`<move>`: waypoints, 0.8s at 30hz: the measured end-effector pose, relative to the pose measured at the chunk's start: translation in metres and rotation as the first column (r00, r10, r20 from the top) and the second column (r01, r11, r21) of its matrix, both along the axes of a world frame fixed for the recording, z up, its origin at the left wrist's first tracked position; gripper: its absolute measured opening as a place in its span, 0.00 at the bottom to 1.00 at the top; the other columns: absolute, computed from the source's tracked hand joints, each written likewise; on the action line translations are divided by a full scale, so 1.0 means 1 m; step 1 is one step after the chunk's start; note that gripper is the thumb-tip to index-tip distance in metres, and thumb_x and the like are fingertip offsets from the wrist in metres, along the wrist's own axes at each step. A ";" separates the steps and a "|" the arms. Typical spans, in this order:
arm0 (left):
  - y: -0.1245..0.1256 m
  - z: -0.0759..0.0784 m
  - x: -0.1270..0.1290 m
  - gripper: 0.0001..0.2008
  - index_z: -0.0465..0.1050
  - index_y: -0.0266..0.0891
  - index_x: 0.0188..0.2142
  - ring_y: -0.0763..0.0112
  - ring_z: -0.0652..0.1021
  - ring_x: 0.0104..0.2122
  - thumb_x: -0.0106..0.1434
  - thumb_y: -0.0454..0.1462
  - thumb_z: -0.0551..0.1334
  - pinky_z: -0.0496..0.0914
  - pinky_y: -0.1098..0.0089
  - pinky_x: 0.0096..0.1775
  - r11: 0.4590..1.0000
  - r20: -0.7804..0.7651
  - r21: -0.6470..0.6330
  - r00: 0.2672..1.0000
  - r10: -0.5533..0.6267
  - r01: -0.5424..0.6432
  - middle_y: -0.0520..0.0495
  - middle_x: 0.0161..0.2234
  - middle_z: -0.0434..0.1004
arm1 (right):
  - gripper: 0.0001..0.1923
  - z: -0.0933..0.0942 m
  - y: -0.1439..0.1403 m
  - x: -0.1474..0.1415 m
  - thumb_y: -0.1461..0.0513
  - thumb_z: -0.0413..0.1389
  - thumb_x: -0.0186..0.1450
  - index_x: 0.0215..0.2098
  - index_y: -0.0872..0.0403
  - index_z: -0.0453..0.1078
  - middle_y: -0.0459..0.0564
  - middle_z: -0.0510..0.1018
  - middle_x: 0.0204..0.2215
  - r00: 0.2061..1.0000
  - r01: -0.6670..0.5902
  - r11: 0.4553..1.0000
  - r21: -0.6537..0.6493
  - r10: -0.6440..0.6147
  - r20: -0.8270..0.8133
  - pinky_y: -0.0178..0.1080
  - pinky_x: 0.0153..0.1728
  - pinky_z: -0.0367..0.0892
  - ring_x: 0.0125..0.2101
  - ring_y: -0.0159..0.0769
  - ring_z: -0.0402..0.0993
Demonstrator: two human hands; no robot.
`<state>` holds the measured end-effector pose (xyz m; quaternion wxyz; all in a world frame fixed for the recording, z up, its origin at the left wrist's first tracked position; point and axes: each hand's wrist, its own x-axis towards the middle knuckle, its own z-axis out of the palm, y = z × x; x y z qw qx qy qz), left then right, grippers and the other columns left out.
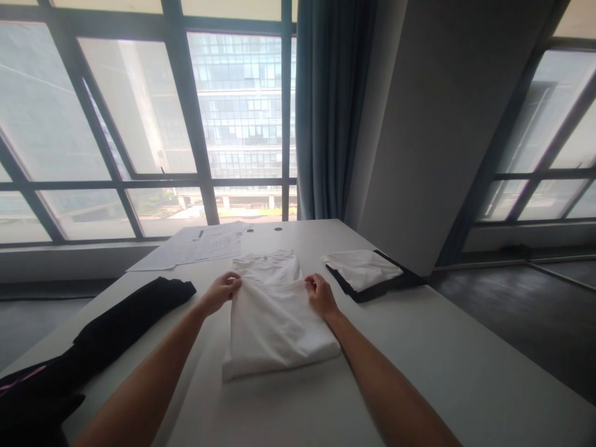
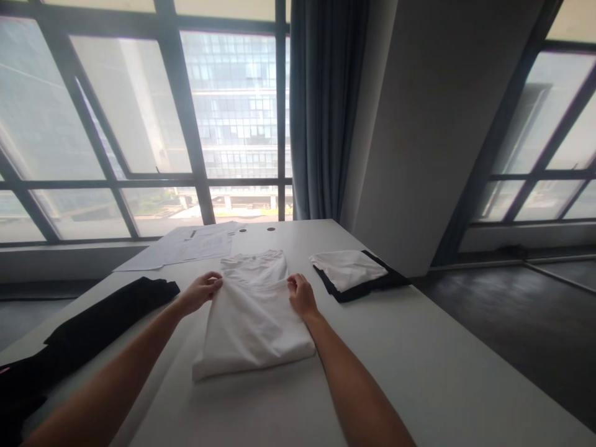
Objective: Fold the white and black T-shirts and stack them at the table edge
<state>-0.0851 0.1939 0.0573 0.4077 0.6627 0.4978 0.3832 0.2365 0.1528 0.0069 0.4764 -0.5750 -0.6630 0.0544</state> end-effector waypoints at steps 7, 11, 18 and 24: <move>-0.020 -0.021 -0.001 0.16 0.71 0.36 0.42 0.65 0.78 0.32 0.56 0.42 0.63 0.70 0.66 0.41 0.934 -0.332 0.250 0.883 0.331 -0.257 0.39 0.41 0.78 | 0.12 -0.006 -0.002 0.002 0.67 0.55 0.61 0.43 0.56 0.72 0.54 0.77 0.40 1.000 0.021 0.985 -0.173 -0.021 0.000 0.37 0.43 0.68 0.37 0.37 0.74; -0.061 -0.006 -0.011 0.23 0.70 0.37 0.28 0.63 0.77 0.27 0.60 0.56 0.57 0.68 0.67 0.31 0.992 -0.556 0.029 0.823 0.115 -0.119 0.42 0.28 0.77 | 0.14 -0.002 -0.006 0.000 0.65 0.55 0.62 0.46 0.56 0.72 0.55 0.77 0.44 0.999 0.023 0.975 -0.219 -0.015 0.039 0.36 0.47 0.66 0.42 0.37 0.73; -0.130 0.003 -0.023 0.29 0.68 0.37 0.30 0.74 0.69 0.20 0.42 0.58 0.70 0.60 0.73 0.21 0.900 -0.275 -0.433 0.945 -0.178 0.044 0.53 0.22 0.71 | 0.17 -0.003 -0.016 -0.002 0.64 0.57 0.62 0.49 0.57 0.72 0.56 0.76 0.48 0.995 0.020 0.965 -0.260 0.007 0.102 0.38 0.54 0.62 0.49 0.39 0.72; -0.152 -0.009 -0.026 0.30 0.65 0.40 0.35 0.79 0.66 0.20 0.37 0.48 0.75 0.59 0.75 0.23 0.916 0.022 -0.393 0.997 -0.072 0.075 0.59 0.21 0.66 | 0.17 -0.006 -0.027 -0.002 0.64 0.57 0.62 0.49 0.57 0.72 0.55 0.74 0.48 0.987 0.018 0.961 -0.277 0.027 0.160 0.36 0.55 0.60 0.49 0.37 0.71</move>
